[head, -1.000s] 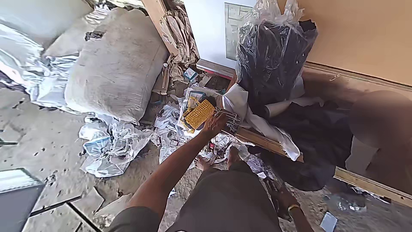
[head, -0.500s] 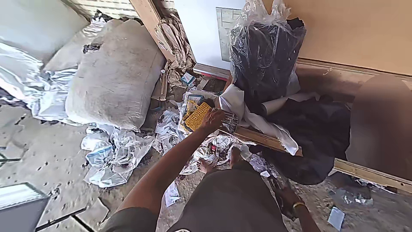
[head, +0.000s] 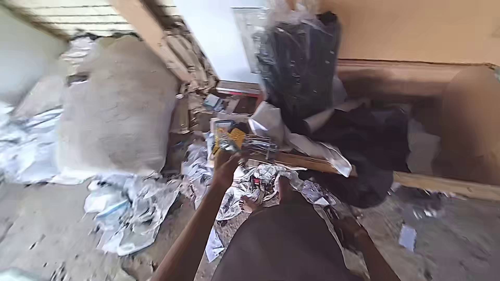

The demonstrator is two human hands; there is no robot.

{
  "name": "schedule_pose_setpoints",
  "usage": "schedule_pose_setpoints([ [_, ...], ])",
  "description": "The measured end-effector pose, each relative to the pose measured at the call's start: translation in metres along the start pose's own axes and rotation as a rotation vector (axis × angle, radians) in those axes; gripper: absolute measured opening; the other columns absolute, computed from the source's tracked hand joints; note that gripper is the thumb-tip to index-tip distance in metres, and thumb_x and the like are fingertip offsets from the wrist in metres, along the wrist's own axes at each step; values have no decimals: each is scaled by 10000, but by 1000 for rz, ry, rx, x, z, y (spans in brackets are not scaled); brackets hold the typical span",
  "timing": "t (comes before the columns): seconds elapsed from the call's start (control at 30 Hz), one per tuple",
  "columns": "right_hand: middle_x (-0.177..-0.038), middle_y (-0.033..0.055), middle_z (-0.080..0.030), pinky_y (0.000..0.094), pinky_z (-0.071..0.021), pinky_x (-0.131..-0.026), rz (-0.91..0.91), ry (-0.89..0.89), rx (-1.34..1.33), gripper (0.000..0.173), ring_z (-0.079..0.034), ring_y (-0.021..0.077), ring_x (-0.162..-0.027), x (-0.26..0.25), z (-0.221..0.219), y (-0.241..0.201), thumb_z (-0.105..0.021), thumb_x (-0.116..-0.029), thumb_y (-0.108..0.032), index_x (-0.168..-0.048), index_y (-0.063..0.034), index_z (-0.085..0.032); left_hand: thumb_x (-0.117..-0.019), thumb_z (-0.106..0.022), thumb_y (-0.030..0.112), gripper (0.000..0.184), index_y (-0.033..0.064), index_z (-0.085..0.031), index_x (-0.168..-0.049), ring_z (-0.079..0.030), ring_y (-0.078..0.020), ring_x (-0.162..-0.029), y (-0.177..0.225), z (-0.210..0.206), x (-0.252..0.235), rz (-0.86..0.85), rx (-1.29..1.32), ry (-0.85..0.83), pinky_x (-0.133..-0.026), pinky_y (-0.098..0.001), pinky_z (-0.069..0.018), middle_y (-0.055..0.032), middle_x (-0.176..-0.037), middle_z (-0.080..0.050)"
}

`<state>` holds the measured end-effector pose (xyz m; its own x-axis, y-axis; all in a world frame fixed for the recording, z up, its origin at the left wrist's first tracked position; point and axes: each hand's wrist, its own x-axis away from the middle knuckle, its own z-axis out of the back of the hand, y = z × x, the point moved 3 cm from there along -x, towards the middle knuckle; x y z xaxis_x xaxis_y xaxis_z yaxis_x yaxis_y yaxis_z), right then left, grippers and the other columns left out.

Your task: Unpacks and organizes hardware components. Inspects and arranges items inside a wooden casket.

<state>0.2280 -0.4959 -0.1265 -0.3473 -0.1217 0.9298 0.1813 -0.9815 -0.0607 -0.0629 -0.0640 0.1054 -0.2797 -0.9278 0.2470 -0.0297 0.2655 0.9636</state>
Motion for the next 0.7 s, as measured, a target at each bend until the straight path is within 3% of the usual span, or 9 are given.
schedule_pose_setpoints([
  [0.07, -1329, 236, -642, 625, -438, -1073, 46, -36, 15, 746, -597, 398, -1264, 21, 6, -14, -702, -880, -604, -1348, -28, -627, -1028, -518, 70, 414, 46, -402, -1425, -719, -253, -975, -18, -8, 15, 150, 104, -21, -830, -473, -628, -115, -1133, -693],
  [0.1, -1336, 229, -641, 639, -434, -1066, 72, -37, 16, 711, -593, 399, -1268, 29, 9, -19, -695, -885, -593, -1348, -57, -636, -1042, -514, 130, 390, 66, -421, -1415, -706, -243, -989, -32, -7, 20, 196, 139, -66, -856, -471, -615, -105, -1140, -688],
  [0.17, -1404, 215, -601, 679, -411, -1076, 96, -52, -24, 743, -551, 414, -1316, 32, 10, -17, -704, -869, -615, -1439, -152, -588, -1048, -477, 248, 295, 120, -533, -1308, -706, -200, -993, -55, -7, 32, 271, 224, -144, -862, -429, -610, -54, -1111, -711],
  [0.2, -1421, 231, -582, 702, -402, -1062, 92, -62, -24, 782, -539, 438, -1322, 32, 10, -18, -700, -863, -634, -1457, -144, -563, -1089, -371, 282, 289, 153, -573, -1252, -717, -168, -983, -58, -14, 38, 310, 265, -174, -833, -388, -616, -21, -1099, -729],
  [0.27, -1379, 226, -610, 716, -426, -1023, 97, -58, -29, 793, -573, 440, -1275, 30, 10, -21, -696, -834, -663, -1425, -146, -584, -1114, -187, 314, 451, 178, -610, -1193, -725, -136, -874, -58, -28, 46, 374, 336, -220, -723, -322, -622, -2, -1018, -735],
  [0.33, -1312, 245, -634, 703, -447, -997, 89, -69, -71, 824, -602, 436, -1224, 31, 8, -20, -715, -808, -662, -1364, -65, -597, -1112, -130, 335, 507, 185, -614, -1151, -719, -126, -770, -57, -36, 49, 434, 351, -217, -638, -288, -607, -6, -929, -735],
  [0.47, -1257, 263, -651, 703, -459, -970, 75, -112, -27, 848, -623, 442, -1180, 34, 2, 11, -702, -807, -693, -1315, -21, -611, -1105, -214, 261, 437, 166, -632, -1189, -717, -120, -773, -53, -41, 47, 444, 327, -326, -655, -265, -612, -12, -910, -728],
  [0.57, -1299, 264, -634, 685, -448, -1010, -30, -81, -100, 855, -604, 438, -1221, 42, 12, 48, -715, -819, -670, -1362, -22, -588, -1049, -427, 132, 261, 166, -575, -1262, -746, -129, -817, -49, -40, 45, 407, 177, -314, -665, -268, -627, -23, -975, -757],
  [0.7, -1337, 267, -609, 646, -444, -1048, -206, 65, -300, 866, -583, 424, -1257, 49, 32, 107, -745, -823, -625, -1406, -18, -541, -974, -573, 70, 413, 114, -474, -1372, -761, -231, -953, -47, -46, 51, 410, 27, -301, -748, -374, -659, -83, -1127, -740],
])
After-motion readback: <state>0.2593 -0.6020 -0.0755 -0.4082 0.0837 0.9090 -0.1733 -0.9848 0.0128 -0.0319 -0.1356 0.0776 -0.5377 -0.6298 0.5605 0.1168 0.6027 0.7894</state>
